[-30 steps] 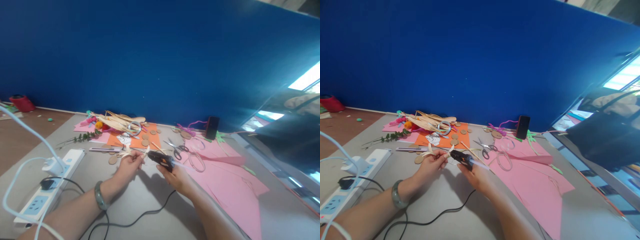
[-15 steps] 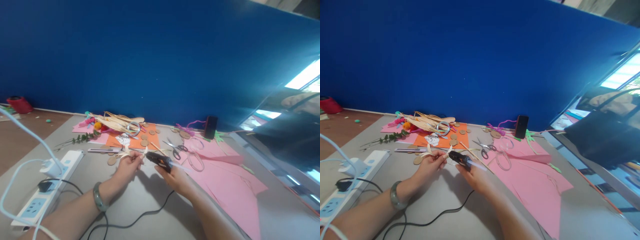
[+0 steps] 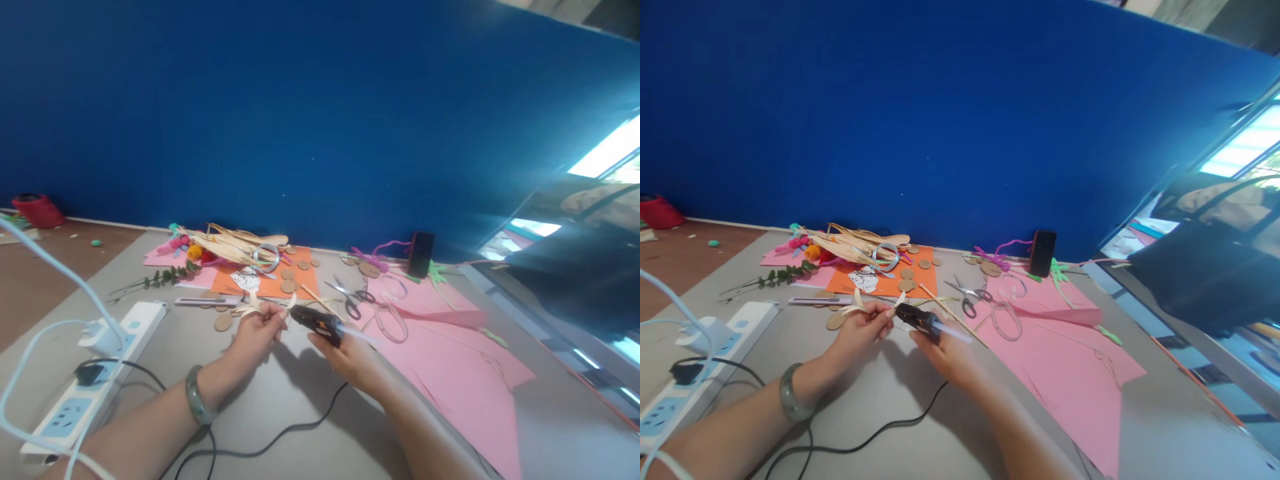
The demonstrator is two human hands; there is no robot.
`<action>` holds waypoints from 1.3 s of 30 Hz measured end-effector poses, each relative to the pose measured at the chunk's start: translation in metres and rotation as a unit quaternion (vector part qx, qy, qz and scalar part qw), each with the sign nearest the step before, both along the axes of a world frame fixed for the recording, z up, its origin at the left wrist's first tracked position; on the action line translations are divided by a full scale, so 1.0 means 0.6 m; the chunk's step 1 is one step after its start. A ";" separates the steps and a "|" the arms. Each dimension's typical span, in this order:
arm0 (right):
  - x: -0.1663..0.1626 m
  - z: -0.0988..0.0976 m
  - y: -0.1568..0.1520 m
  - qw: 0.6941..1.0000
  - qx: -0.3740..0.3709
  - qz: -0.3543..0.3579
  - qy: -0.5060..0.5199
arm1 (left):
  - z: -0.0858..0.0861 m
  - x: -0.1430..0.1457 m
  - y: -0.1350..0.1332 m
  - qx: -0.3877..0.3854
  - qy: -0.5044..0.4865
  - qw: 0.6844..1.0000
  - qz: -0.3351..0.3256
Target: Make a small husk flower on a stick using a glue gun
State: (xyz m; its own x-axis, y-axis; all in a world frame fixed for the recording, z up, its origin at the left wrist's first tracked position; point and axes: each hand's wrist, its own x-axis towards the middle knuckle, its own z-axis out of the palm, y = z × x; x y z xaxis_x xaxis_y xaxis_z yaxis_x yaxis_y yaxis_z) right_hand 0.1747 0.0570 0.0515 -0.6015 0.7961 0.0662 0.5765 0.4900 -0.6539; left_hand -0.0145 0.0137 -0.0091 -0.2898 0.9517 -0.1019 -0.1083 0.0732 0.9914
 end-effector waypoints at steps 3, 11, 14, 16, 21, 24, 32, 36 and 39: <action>-0.001 0.003 -0.002 1.000 -0.008 0.005 -0.002 | 0.000 0.000 0.000 0.004 0.002 1.000 0.001; 0.001 0.004 -0.001 1.000 -0.004 0.005 0.004 | 0.002 0.001 0.001 0.008 0.010 1.000 0.004; 0.001 0.003 -0.001 1.000 -0.007 0.012 -0.003 | -0.003 0.001 0.002 0.012 0.001 1.000 0.001; 0.001 0.003 -0.001 1.000 -0.005 0.012 -0.004 | -0.005 0.000 0.002 0.008 -0.004 1.000 -0.001; 0.002 0.003 -0.001 1.000 0.008 0.012 0.005 | 0.002 0.001 0.000 0.001 0.000 1.000 -0.001; 0.001 0.004 -0.003 1.000 -0.005 0.004 -0.004 | 0.002 0.001 0.000 0.014 -0.002 1.000 -0.003; 0.000 -0.001 0.002 1.000 0.012 0.003 0.012 | -0.006 0.003 0.002 0.013 -0.018 1.000 -0.005; 0.000 -0.001 0.003 1.000 0.020 -0.009 0.014 | -0.006 0.003 0.000 0.000 -0.006 1.000 -0.007; 0.001 -0.003 0.004 1.000 0.017 -0.021 0.007 | -0.008 0.002 0.000 -0.008 0.003 1.000 -0.008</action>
